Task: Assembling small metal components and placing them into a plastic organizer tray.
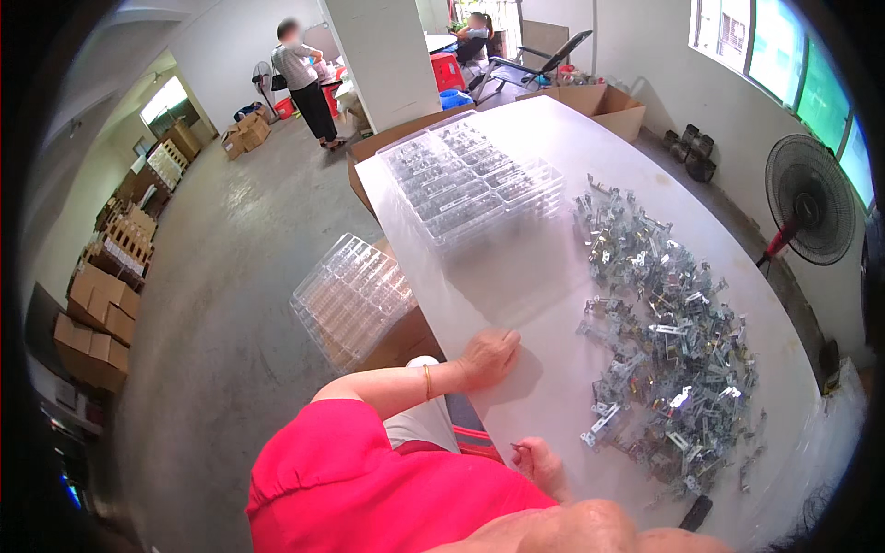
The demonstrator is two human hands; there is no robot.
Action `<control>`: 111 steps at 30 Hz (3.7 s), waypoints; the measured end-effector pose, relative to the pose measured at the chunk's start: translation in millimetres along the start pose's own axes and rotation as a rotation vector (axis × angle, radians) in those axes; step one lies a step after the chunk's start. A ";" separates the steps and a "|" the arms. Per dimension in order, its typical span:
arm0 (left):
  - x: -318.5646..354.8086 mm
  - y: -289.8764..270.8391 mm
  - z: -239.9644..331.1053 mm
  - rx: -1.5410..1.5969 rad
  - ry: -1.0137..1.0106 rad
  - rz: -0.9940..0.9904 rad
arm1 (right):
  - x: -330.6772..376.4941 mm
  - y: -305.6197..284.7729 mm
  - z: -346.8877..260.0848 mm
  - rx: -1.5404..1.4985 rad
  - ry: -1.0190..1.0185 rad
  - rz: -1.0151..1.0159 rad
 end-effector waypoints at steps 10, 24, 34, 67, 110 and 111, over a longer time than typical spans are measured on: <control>0.9 7.0 -3.8 0.005 0.001 0.085 | -7.1 -3.6 -20.5 0.000 0.025 0.101; 6.7 2.3 -7.8 -0.142 -0.116 0.049 | -4.9 -0.1 -17.2 -0.069 -0.053 0.066; -0.2 0.3 0.1 -0.143 -0.071 0.059 | -4.1 -4.3 -19.8 -0.050 -0.191 0.078; -105.9 62.2 56.1 0.272 0.427 -0.107 | -65.1 -13.4 -2.7 -0.428 0.255 0.287; -102.9 56.9 44.2 1.134 -0.027 -0.602 | -93.7 -56.1 -1.1 -0.043 0.191 0.968; -103.2 56.7 44.8 1.079 0.029 -0.503 | -91.6 -57.1 -1.7 0.010 0.201 0.962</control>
Point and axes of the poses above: each hand's wrist, its own x-axis away from the middle knuckle, its own y-axis out of the palm, z = x × y, the point moved 3 cm from there along -x, towards the middle knuckle, and after that the axes turned 3 degrees about -x, right-handed, at the moved point
